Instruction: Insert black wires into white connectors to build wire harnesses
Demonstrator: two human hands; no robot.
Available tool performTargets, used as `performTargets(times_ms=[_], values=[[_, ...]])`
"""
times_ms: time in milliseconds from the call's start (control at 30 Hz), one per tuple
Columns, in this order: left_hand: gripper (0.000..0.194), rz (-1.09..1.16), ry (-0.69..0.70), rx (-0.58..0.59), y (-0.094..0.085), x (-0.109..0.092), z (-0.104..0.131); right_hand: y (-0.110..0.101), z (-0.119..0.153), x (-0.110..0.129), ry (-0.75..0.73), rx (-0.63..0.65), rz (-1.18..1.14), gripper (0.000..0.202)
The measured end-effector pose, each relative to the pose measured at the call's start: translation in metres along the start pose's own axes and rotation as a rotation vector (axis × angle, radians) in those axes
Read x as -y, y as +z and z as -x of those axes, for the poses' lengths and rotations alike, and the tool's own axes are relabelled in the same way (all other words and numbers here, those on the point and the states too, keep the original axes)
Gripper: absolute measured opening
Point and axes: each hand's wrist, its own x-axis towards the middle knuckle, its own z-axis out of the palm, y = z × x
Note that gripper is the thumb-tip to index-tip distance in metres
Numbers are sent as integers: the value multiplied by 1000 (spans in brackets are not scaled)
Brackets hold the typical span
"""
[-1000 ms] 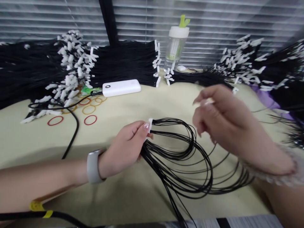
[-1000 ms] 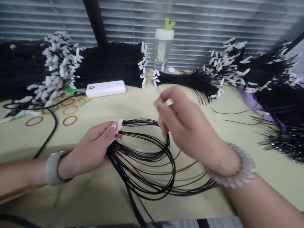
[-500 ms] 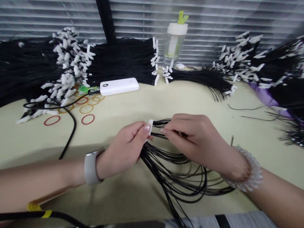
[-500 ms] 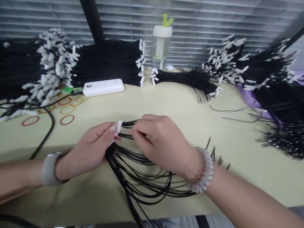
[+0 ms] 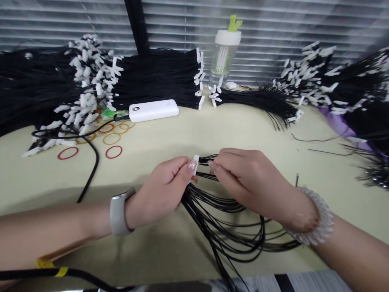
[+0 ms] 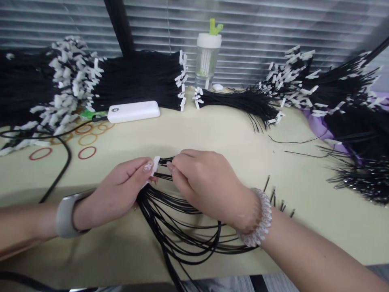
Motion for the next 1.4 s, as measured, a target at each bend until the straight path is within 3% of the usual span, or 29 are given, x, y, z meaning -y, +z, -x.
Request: performTargets(times_ms=[233, 500, 667, 900, 1067, 1233, 1400], values=[[32, -16, 9, 12, -1, -1, 0, -1, -1, 0, 7, 29, 20, 28], [30, -62, 74, 48, 0, -3, 1, -6, -1, -4, 48, 196, -241, 33], [28, -68, 107, 74, -1, -3, 0, -1, 0, 0, -1, 81, -67, 29], [27, -88, 130, 99, -2, -1, 0, 6, 1, 6, -5, -2, -86, 30], [32, -13, 10, 45, -1, -1, 0, -5, -2, -7, -10, 18, -103, 28], [35, 273, -191, 48, -1, 3, -3, -15, -4, -33, 72, -36, 110, 26], [36, 352, -220, 66, -4, 7, -5, -11, -7, -51, 77, -58, 266, 34]])
